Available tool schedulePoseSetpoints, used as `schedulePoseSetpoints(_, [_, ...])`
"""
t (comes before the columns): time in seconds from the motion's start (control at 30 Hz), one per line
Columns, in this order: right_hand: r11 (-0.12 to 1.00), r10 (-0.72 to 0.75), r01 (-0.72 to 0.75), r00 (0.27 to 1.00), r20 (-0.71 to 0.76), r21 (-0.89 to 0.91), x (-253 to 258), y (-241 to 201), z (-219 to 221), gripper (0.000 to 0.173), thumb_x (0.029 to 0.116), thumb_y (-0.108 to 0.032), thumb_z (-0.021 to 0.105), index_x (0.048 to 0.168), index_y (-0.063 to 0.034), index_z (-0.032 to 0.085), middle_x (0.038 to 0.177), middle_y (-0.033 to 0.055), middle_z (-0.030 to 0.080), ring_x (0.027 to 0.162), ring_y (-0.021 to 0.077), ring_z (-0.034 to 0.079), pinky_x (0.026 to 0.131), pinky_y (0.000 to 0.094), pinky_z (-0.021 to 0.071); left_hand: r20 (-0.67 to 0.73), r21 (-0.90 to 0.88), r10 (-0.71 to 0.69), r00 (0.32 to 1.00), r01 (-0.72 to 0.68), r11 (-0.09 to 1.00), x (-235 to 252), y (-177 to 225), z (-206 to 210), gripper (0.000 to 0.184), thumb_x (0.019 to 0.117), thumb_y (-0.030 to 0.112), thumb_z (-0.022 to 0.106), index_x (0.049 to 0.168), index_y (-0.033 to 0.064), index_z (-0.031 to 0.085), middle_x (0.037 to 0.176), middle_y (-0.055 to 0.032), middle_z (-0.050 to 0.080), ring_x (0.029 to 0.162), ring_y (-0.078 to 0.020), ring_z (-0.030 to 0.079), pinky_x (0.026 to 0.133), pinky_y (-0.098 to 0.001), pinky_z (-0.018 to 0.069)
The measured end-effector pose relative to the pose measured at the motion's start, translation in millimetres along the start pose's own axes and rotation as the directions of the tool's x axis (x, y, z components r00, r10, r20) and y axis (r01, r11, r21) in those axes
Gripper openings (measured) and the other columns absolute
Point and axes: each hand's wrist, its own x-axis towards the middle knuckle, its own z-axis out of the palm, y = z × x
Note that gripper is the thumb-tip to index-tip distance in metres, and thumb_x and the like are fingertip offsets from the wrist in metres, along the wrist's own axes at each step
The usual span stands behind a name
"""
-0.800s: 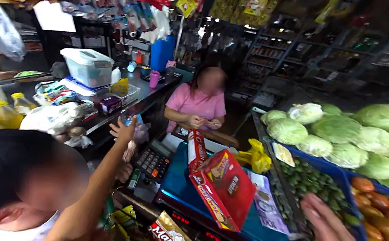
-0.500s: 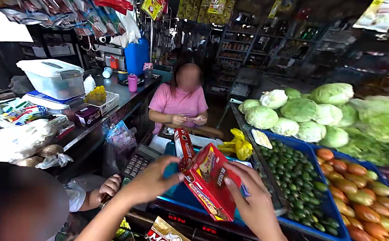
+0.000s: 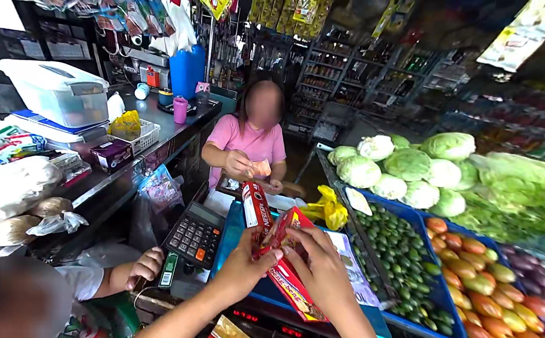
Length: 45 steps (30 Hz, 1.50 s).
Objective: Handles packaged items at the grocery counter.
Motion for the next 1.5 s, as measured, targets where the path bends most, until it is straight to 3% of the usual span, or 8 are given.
schedulePoseSetpoints(0.13, [0.982, 0.105, -0.122, 0.987, 0.123, 0.143, 10, 2, -2, 0.039, 0.0947, -0.039, 0.063, 0.114, -0.0071, 0.071, 0.105, 0.0112, 0.068, 0.095, 0.0277, 0.065, 0.082, 0.0487, 0.0540, -0.001, -0.013, 0.013, 1.000, -0.013, 1.000, -1, 0, -1, 0.069, 0.0997, 0.028, 0.067, 0.154, 0.0068, 0.029, 0.118, -0.0150, 0.063, 0.101, -0.0191, 0.069, 0.085, -0.0352, 0.0600])
schedulePoseSetpoints(0.3, [0.944, 0.172, -0.234, 0.951, 0.258, 0.231, 20, 9, -4, 0.040, 0.0940, -0.041, 0.065, 0.111, -0.0056, 0.068, 0.104, 0.0099, 0.065, 0.101, 0.0252, 0.061, 0.089, 0.0457, 0.0494, -0.008, -0.006, 0.003, 1.000, -0.003, 1.000, -1, -2, 0, 0.065, 0.1004, 0.029, 0.065, 0.152, 0.0064, 0.033, 0.119, -0.0156, 0.062, 0.100, -0.0204, 0.068, 0.084, -0.0359, 0.0597])
schedulePoseSetpoints(0.43, [0.941, 0.173, -0.241, 0.946, 0.274, 0.238, 21, 12, -3, 0.040, 0.0943, -0.042, 0.064, 0.108, -0.0054, 0.069, 0.102, 0.0094, 0.064, 0.101, 0.0255, 0.060, 0.088, 0.0451, 0.0484, -0.018, 0.027, 0.002, 1.000, -0.002, 1.000, -2, -3, 2, 0.063, 0.1011, 0.031, 0.064, 0.152, 0.0071, 0.035, 0.119, -0.0156, 0.062, 0.100, -0.0210, 0.069, 0.083, -0.0369, 0.0599])
schedulePoseSetpoints(0.83, [0.908, 0.082, -0.238, 0.908, 0.412, 0.344, 29, 31, -10, 0.031, 0.0958, -0.036, 0.062, 0.110, -0.0089, 0.067, 0.103, 0.0030, 0.060, 0.095, 0.0113, 0.058, 0.084, 0.0284, 0.0495, -0.022, 0.050, 0.014, 1.000, -0.013, 0.999, -3, -4, 3, 0.059, 0.1025, 0.032, 0.062, 0.150, 0.0075, 0.037, 0.120, -0.0149, 0.063, 0.102, -0.0203, 0.069, 0.083, -0.0364, 0.0599])
schedulePoseSetpoints(1.1, [0.917, 0.075, -0.205, 0.931, 0.358, 0.341, 26, 31, -7, 0.030, 0.0955, -0.035, 0.062, 0.109, -0.0086, 0.068, 0.103, 0.0051, 0.062, 0.099, 0.0154, 0.059, 0.088, 0.0333, 0.0487, -0.030, 0.054, 0.026, 0.999, -0.024, 0.998, -3, -4, 5, 0.057, 0.1031, 0.032, 0.061, 0.150, 0.0076, 0.038, 0.121, -0.0147, 0.063, 0.102, -0.0198, 0.069, 0.083, -0.0355, 0.0600])
schedulePoseSetpoints(1.5, [0.938, 0.115, -0.187, 0.962, 0.247, 0.292, 20, 25, 0, 0.029, 0.0955, -0.034, 0.060, 0.104, -0.0078, 0.070, 0.099, 0.0053, 0.063, 0.096, 0.0169, 0.060, 0.084, 0.0337, 0.0504, -0.030, 0.040, 0.054, 0.998, -0.052, 0.998, -3, -9, 6, 0.053, 0.1034, 0.031, 0.060, 0.146, 0.0059, 0.041, 0.123, -0.0140, 0.063, 0.104, -0.0192, 0.069, 0.083, -0.0358, 0.0602])
